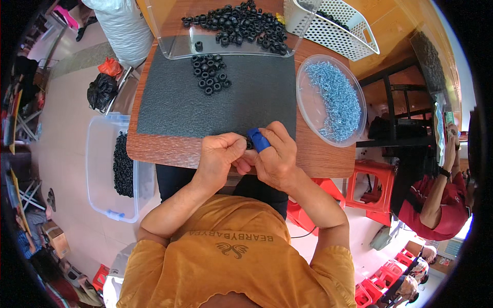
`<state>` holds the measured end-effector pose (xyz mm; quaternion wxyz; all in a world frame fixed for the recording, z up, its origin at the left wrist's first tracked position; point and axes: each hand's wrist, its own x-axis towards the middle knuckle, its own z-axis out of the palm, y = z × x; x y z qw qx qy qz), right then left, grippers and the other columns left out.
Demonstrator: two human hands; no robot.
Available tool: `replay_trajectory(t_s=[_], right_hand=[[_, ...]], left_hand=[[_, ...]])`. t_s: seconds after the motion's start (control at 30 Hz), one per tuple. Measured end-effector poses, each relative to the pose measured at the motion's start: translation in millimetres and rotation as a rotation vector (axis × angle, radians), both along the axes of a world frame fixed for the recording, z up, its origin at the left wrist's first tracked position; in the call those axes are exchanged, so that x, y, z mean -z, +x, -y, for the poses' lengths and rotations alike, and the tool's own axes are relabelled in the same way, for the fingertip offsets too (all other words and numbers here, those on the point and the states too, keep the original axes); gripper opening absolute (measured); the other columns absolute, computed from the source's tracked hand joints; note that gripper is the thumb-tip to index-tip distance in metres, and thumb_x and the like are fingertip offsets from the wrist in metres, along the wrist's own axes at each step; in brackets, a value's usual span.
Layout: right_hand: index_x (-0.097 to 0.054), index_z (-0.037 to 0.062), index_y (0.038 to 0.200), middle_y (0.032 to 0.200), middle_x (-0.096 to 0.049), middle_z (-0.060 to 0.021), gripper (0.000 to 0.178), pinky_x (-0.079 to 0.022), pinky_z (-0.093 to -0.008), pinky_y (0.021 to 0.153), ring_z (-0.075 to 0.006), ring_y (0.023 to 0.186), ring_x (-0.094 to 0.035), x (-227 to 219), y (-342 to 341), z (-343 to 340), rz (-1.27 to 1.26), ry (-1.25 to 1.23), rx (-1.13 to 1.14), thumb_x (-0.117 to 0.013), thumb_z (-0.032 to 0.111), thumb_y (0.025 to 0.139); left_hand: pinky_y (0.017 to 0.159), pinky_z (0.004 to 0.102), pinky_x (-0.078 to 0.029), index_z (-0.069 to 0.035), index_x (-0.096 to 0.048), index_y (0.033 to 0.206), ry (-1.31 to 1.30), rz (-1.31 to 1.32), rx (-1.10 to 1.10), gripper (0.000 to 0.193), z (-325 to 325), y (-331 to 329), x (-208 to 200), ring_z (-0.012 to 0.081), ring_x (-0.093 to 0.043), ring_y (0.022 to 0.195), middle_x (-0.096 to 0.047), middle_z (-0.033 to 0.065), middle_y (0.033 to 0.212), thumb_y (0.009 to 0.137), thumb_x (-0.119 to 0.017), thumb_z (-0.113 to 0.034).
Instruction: The person inserts small pins into black plastic rings by hand.
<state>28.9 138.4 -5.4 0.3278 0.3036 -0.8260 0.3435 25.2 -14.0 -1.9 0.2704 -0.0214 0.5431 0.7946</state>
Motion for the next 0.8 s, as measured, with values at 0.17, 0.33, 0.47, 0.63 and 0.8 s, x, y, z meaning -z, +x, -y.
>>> replay_trajectory(t_s=[0.17, 0.33, 0.47, 0.63, 0.8], right_hand=[[-0.052, -0.0077, 0.071, 0.078, -0.055, -0.0209, 0.027, -0.041, -0.0388, 0.051, -0.0319, 0.063, -0.049, 0.1, 1.2, -0.9, 0.049, -0.017, 0.002, -0.069, 0.000, 0.052], [-0.054, -0.0094, 0.080, 0.082, -0.056, -0.0207, 0.030, -0.042, -0.0383, 0.051, -0.0322, 0.065, -0.051, -5.1, 2.5, 2.0, 0.069, -0.030, 0.034, -0.070, 0.001, 0.057], [-0.056, -0.0105, 0.093, 0.086, -0.057, -0.0181, 0.036, -0.044, -0.0371, 0.053, -0.0320, 0.066, -0.052, -8.4, 6.3, -0.1, -0.005, 0.031, 0.079, -0.069, -0.003, 0.060], [-0.055, -0.0116, 0.092, 0.084, -0.056, -0.0192, 0.036, -0.044, -0.0363, 0.052, -0.0311, 0.066, -0.052, -12.2, 8.6, -1.8, -0.054, 0.098, 0.071, -0.069, -0.004, 0.059], [-0.055, -0.0121, 0.089, 0.083, -0.056, -0.0193, 0.035, -0.043, -0.0355, 0.049, -0.0305, 0.062, -0.051, -10.9, 11.7, 0.7, -0.062, 0.094, 0.076, -0.069, -0.004, 0.058]], left_hand=[[0.049, 0.0218, -0.048, 0.001, -0.061, 0.080, -0.004, 0.028, 0.058, 0.025, 3.7, -5.2, -3.3, 0.0099, -0.057, 0.053, -0.063, 0.0067, 0.067, 0.093, -0.051, -0.017], [0.053, 0.0217, -0.049, 0.003, -0.063, 0.087, -0.010, -0.002, -0.011, 0.020, -0.3, -4.2, -6.8, 0.0097, -0.058, 0.057, -0.062, 0.0049, 0.069, 0.092, -0.052, -0.014], [0.057, 0.0206, -0.049, 0.004, -0.063, 0.091, 0.020, -0.094, -0.040, 0.019, -1.6, -0.7, -5.4, 0.0082, -0.057, 0.061, -0.062, 0.0048, 0.071, 0.092, -0.053, -0.013], [0.059, 0.0185, -0.048, 0.003, -0.063, 0.092, -0.122, -0.193, 0.038, 0.017, 4.6, -0.3, -12.3, 0.0056, -0.056, 0.065, -0.061, 0.0032, 0.072, 0.092, -0.052, -0.010], [0.057, 0.0183, -0.048, 0.003, -0.063, 0.092, -0.126, -0.251, 0.031, 0.017, 4.0, 3.6, -11.9, 0.0057, -0.057, 0.063, -0.062, 0.0028, 0.072, 0.093, -0.052, -0.010]])
